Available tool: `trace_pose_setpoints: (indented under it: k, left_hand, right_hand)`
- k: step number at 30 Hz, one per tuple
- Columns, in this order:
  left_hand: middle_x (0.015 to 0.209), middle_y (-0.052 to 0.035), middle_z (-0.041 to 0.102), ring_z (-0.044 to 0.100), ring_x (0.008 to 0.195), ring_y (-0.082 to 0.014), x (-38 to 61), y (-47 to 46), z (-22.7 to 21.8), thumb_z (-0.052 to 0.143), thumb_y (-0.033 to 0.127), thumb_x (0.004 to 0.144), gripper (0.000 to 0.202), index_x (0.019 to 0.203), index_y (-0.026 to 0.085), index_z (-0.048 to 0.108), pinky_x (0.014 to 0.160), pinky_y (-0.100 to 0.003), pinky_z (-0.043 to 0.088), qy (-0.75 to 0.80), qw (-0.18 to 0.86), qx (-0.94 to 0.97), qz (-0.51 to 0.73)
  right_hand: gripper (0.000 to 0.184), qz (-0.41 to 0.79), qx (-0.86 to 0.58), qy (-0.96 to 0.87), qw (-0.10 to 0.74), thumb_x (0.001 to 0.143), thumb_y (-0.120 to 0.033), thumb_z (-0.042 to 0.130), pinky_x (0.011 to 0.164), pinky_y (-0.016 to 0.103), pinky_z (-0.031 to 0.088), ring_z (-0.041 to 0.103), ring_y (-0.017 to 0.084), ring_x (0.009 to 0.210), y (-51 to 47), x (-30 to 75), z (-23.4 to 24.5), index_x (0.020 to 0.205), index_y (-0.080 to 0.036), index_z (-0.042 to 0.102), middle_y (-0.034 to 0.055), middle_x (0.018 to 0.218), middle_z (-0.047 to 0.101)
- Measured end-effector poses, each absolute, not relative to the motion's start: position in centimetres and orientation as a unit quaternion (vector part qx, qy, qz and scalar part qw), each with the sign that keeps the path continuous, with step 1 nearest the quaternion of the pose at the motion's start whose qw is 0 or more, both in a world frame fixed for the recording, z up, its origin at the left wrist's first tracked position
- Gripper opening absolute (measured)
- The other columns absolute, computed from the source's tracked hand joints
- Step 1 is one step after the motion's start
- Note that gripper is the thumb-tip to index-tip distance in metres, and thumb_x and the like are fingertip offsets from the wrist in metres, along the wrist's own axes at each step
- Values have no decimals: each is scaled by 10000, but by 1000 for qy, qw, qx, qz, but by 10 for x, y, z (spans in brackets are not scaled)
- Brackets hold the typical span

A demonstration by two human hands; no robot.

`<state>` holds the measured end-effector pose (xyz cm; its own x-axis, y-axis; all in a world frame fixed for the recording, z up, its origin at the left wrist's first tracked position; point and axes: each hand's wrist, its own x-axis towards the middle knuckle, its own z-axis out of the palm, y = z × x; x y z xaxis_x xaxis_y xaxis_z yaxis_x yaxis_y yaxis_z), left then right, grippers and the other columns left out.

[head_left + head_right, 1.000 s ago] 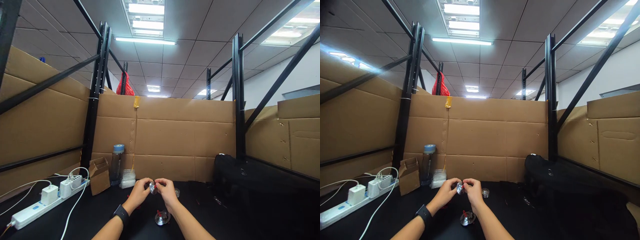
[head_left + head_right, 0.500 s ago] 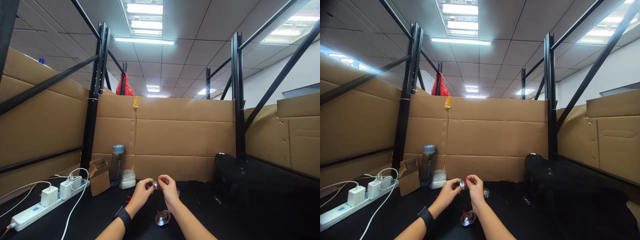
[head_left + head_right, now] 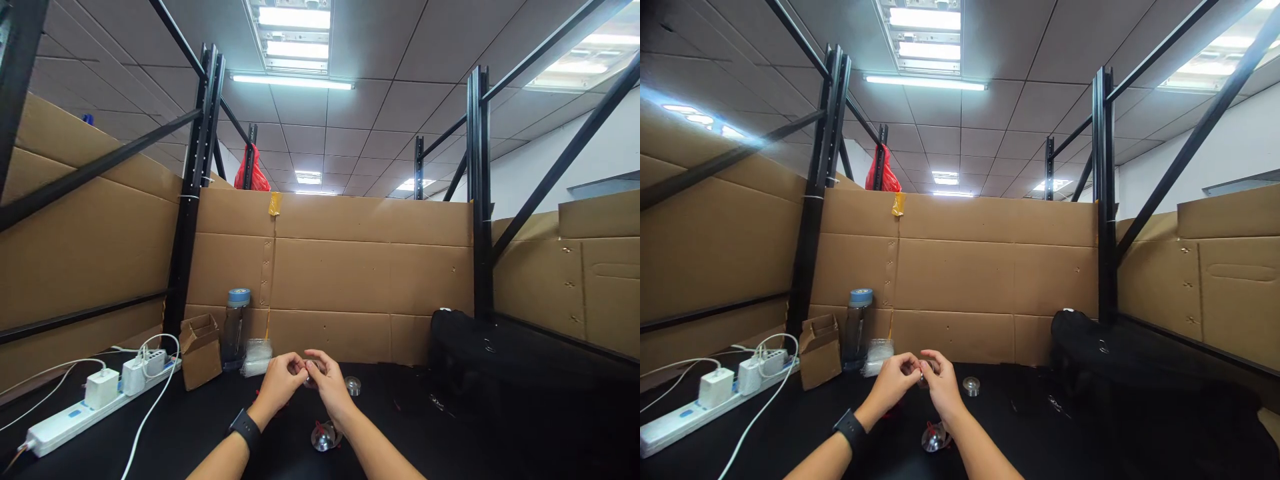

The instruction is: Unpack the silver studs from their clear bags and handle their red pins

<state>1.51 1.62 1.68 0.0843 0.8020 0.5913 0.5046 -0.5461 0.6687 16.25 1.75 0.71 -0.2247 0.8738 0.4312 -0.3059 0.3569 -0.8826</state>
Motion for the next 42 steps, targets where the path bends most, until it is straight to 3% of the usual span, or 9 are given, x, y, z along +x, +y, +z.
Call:
trace_pose_setpoints:
  k: [5,10,14,17,22,26,31,36,42]
  left_hand:
    - [703,-40,703,639,624,-175,13,23,14,565,293,737,184,734,148,678,623,-259,467,434,216,687,541]
    - [612,-1,626,605,584,-160,12,31,12,538,298,744,151,725,163,602,584,-245,438,403,262,686,546]
    - [595,1,623,571,591,-144,5,28,18,523,240,737,128,722,158,620,582,-235,371,444,162,745,471]
    - [653,-4,658,576,623,-138,-10,25,21,541,209,728,124,742,161,655,590,-233,342,486,88,787,370]
    - [740,-22,710,634,695,-166,-41,33,18,572,213,735,118,762,185,684,590,-242,342,556,41,794,241]
    - [749,-33,718,651,733,-192,-58,41,13,595,234,718,121,742,190,705,607,-252,374,580,34,788,202]
    - [805,-38,707,641,760,-208,-59,36,13,669,244,646,122,752,207,718,615,-260,400,602,21,779,176]
    - [931,-11,702,635,851,-170,-17,11,21,666,244,723,222,935,239,733,749,-239,454,434,69,866,239]
    - [1116,-20,712,649,992,-204,35,-15,9,773,465,727,472,1172,316,718,893,-268,467,274,174,929,180]
  right_hand:
    - [619,587,-198,-554,556,608,-396,913,814,337,519,679,199,869,16,170,7,1149,-198,686,77,1019,731]
    - [580,536,-208,-603,553,618,-386,912,892,382,515,667,238,992,20,176,7,1120,-193,693,100,1056,727]
    - [661,503,-249,-605,564,601,-401,905,837,368,533,683,216,904,31,185,9,1170,-216,623,83,1056,711]
    - [712,404,-321,-655,552,609,-406,874,740,338,531,670,188,761,42,205,13,1228,-238,567,50,957,706]
    - [332,94,-536,-753,369,629,-302,825,814,325,468,664,237,915,54,253,17,935,-233,716,64,952,714]
    - [395,36,-635,-732,246,591,-335,849,778,321,450,672,280,995,58,277,11,966,-270,742,82,1045,713]
    - [474,63,-643,-733,210,542,-278,862,790,300,459,685,264,994,69,287,-3,1002,-263,746,80,1092,719]
    - [379,63,-613,-754,229,610,-283,812,804,275,456,679,246,987,82,292,-14,978,-220,751,85,1041,734]
    - [352,73,-605,-754,244,617,-260,777,692,240,411,645,194,850,88,296,-17,957,-182,731,63,930,731]
